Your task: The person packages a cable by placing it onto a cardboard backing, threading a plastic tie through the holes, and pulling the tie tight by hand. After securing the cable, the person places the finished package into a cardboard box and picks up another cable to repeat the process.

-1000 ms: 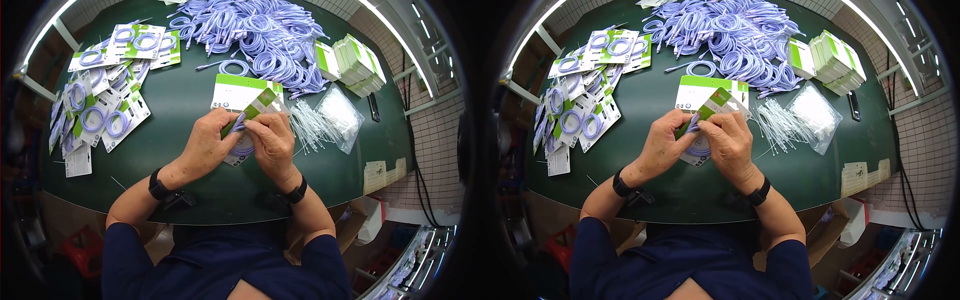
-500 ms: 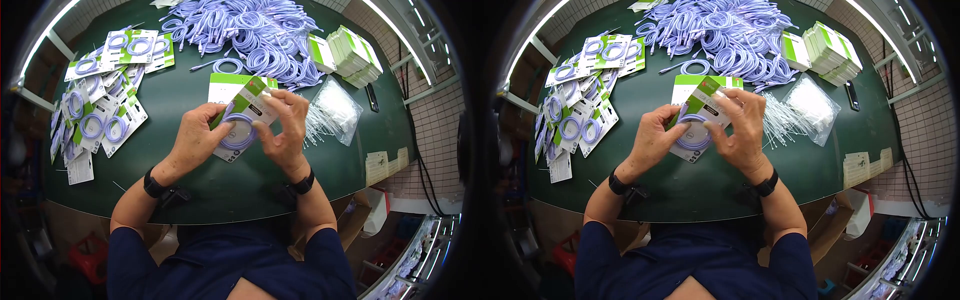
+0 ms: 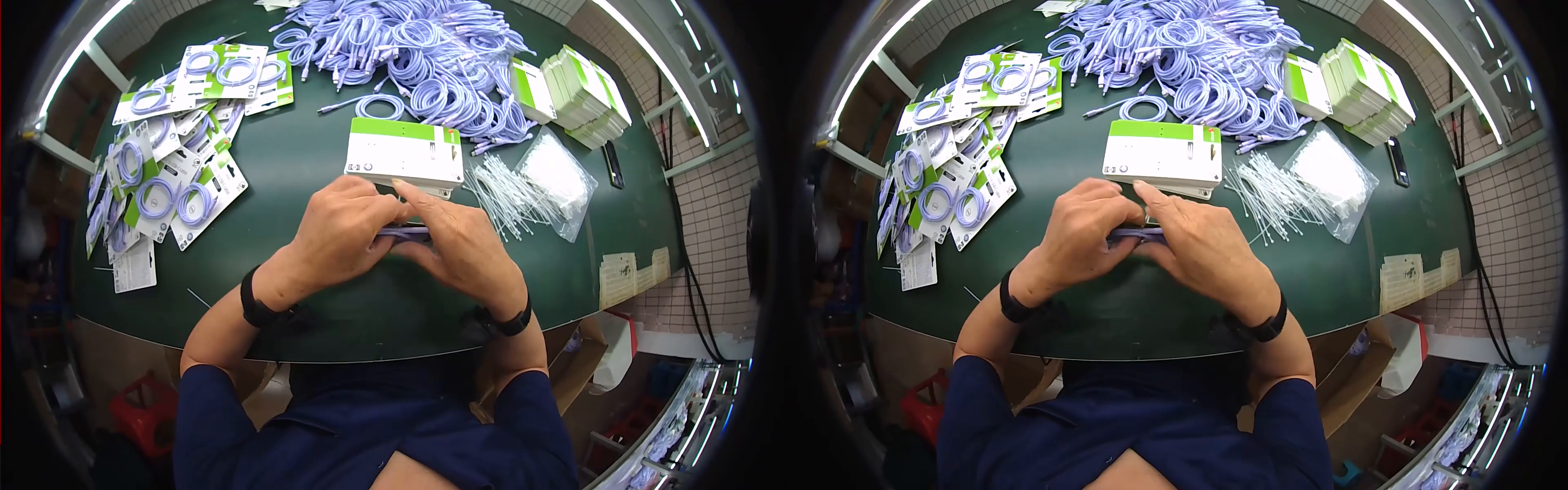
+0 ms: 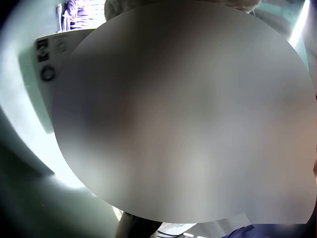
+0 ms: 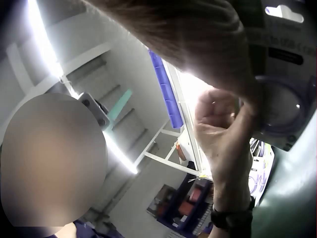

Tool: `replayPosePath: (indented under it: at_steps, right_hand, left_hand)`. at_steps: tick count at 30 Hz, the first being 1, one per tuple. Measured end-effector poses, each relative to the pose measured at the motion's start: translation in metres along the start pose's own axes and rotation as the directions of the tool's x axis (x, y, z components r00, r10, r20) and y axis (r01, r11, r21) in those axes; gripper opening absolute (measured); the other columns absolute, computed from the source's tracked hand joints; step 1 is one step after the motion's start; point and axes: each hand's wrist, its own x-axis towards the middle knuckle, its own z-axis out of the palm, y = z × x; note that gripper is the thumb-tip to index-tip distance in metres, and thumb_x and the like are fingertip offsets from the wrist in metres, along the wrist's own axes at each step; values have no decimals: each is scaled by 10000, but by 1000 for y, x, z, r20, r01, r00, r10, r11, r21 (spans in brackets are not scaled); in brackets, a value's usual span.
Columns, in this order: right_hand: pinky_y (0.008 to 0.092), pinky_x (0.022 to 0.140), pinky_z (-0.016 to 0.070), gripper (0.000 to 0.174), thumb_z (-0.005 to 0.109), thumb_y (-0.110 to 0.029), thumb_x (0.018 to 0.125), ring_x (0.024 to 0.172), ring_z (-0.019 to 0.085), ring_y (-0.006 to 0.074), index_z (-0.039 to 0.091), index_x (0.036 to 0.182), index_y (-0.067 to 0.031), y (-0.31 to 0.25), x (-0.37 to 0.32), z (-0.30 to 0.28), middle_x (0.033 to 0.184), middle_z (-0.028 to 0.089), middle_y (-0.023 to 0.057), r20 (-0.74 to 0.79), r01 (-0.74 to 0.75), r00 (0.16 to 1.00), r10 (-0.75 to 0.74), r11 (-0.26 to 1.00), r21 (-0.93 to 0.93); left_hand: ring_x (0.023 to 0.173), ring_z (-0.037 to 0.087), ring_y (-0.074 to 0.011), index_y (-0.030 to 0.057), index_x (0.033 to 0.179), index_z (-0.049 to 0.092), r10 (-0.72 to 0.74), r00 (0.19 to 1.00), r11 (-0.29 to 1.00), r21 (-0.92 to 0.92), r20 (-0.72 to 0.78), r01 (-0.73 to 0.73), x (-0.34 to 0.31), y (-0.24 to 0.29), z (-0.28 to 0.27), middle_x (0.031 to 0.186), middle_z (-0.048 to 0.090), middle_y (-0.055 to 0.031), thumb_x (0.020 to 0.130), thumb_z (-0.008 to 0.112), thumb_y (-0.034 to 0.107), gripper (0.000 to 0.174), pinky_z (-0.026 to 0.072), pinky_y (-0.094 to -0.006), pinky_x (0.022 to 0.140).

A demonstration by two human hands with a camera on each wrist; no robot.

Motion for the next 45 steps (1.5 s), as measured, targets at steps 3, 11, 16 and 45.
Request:
replayPosePath:
  at_steps: [3,11,16,45]
  right_hand:
    - [339,848,586,474,805,-103,930,945,745,256,641,1363,1,13,-2,3,1151,759,148,-80,31,997,-18,986,161]
    - [288,824,579,323,728,-91,1026,940,702,116,617,1309,16,31,-11,29,1071,742,82,-103,-171,932,348,671,721]
    - [271,860,581,283,696,-63,1045,974,699,105,601,1293,32,28,-9,36,1105,735,86,-56,-181,927,370,575,797]
    - [277,858,588,355,696,-131,1067,987,718,128,591,1333,79,38,-8,45,1150,753,126,-144,-141,913,382,627,766]
  left_hand:
    - [864,707,-332,69,1295,645,131,969,983,151,-210,-101,7,5,-9,946,731,-86,745,906,119,611,566,-454,879]
    - [973,741,-246,21,1440,487,-475,810,853,-406,-343,329,11,6,6,1124,735,-114,824,869,36,725,601,-372,893]
    - [1014,746,-171,-25,1447,438,-633,774,501,-777,-29,381,1,-7,15,1151,734,-145,904,817,7,663,623,-292,831]
    - [711,701,-94,-69,1226,654,-553,735,206,-791,392,577,-2,-8,8,1033,757,-111,1038,701,96,254,561,-219,501]
